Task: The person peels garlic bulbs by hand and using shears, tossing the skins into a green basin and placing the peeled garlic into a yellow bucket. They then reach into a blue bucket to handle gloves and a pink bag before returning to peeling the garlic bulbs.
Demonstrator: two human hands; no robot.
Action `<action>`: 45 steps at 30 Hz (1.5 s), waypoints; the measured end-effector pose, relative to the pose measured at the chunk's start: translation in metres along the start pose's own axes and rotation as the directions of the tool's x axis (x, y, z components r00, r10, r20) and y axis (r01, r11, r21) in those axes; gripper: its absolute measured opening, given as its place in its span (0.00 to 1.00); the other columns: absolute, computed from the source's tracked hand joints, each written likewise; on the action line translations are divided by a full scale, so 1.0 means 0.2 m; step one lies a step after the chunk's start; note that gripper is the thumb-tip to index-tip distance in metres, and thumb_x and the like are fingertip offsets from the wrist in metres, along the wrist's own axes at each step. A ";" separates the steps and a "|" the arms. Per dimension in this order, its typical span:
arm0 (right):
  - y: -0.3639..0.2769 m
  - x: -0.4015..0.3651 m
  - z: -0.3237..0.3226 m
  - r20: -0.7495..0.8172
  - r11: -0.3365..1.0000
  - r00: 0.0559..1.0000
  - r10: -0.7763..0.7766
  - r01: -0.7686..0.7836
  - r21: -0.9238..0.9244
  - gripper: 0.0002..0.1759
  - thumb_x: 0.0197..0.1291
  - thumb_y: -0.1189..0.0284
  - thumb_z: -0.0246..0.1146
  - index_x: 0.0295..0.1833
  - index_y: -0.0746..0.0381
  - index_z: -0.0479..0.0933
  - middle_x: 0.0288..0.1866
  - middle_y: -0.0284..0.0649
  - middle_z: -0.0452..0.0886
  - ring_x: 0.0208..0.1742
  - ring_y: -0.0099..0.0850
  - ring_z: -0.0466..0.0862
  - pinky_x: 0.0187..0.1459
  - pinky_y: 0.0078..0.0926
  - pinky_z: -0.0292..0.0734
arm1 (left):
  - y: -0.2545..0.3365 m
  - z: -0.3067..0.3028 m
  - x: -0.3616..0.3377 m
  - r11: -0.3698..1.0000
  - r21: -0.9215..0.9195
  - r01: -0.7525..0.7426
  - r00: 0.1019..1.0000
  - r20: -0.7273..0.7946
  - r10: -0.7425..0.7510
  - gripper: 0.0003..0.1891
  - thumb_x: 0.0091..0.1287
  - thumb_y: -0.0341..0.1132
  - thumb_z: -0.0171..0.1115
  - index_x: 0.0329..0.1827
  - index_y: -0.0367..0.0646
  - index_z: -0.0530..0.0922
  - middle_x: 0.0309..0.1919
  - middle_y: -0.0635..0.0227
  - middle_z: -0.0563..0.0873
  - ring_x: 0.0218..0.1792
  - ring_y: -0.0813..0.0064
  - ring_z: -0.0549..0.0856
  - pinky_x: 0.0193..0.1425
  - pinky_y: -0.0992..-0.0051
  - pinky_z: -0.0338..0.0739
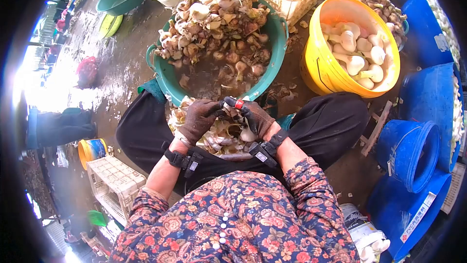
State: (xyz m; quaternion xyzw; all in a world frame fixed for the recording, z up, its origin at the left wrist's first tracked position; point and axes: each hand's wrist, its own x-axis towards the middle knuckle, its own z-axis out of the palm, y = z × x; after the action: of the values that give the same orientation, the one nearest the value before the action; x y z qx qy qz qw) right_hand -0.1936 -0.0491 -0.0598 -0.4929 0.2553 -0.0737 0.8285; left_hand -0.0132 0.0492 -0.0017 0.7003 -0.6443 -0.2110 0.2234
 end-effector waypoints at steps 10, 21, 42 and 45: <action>-0.18 -0.01 0.08 0.046 0.995 0.998 -0.033 0.037 -0.094 0.22 0.54 0.70 0.65 0.55 0.67 0.76 0.44 0.33 0.81 0.44 0.20 0.76 0.47 0.20 0.72 | -0.03 0.00 -0.10 0.524 -0.820 0.231 0.967 0.133 -0.218 0.13 0.66 0.29 0.59 0.51 0.34 0.78 0.45 0.65 0.84 0.42 0.73 0.83 0.47 0.75 0.77; -0.20 -0.05 0.18 -0.141 0.608 0.839 -0.525 0.254 -0.753 0.24 0.47 0.72 0.66 0.54 0.57 0.75 0.51 0.51 0.74 0.51 0.48 0.78 0.49 0.36 0.75 | 0.01 -0.07 -0.06 0.156 -0.897 0.414 0.780 0.261 -0.569 0.13 0.68 0.35 0.59 0.47 0.35 0.80 0.39 0.70 0.85 0.36 0.83 0.81 0.41 0.82 0.77; -0.03 0.01 0.01 -0.295 0.899 0.934 0.201 -0.056 0.433 0.25 0.62 0.46 0.57 0.36 0.58 0.77 0.21 0.27 0.68 0.23 0.18 0.68 0.25 0.21 0.64 | 0.02 -0.07 -0.11 0.792 -0.446 0.417 0.907 0.149 -0.394 0.22 0.58 0.42 0.68 0.50 0.36 0.79 0.40 0.55 0.86 0.40 0.69 0.86 0.45 0.72 0.78; -0.10 -0.01 0.03 -0.293 0.917 0.918 0.267 -0.149 0.369 0.24 0.61 0.46 0.57 0.35 0.58 0.79 0.22 0.26 0.71 0.23 0.19 0.69 0.26 0.21 0.64 | -0.15 0.07 0.00 0.733 -0.578 0.359 0.929 0.147 -0.339 0.23 0.58 0.40 0.66 0.53 0.34 0.77 0.45 0.53 0.84 0.43 0.66 0.85 0.49 0.71 0.77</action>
State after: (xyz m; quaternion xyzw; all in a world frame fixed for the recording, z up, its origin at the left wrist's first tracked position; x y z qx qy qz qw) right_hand -0.1905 -0.0535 -0.0402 -0.2923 0.4283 -0.1100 0.8480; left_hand 0.0017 0.0507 -0.0310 0.6992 -0.4056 -0.4515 0.3778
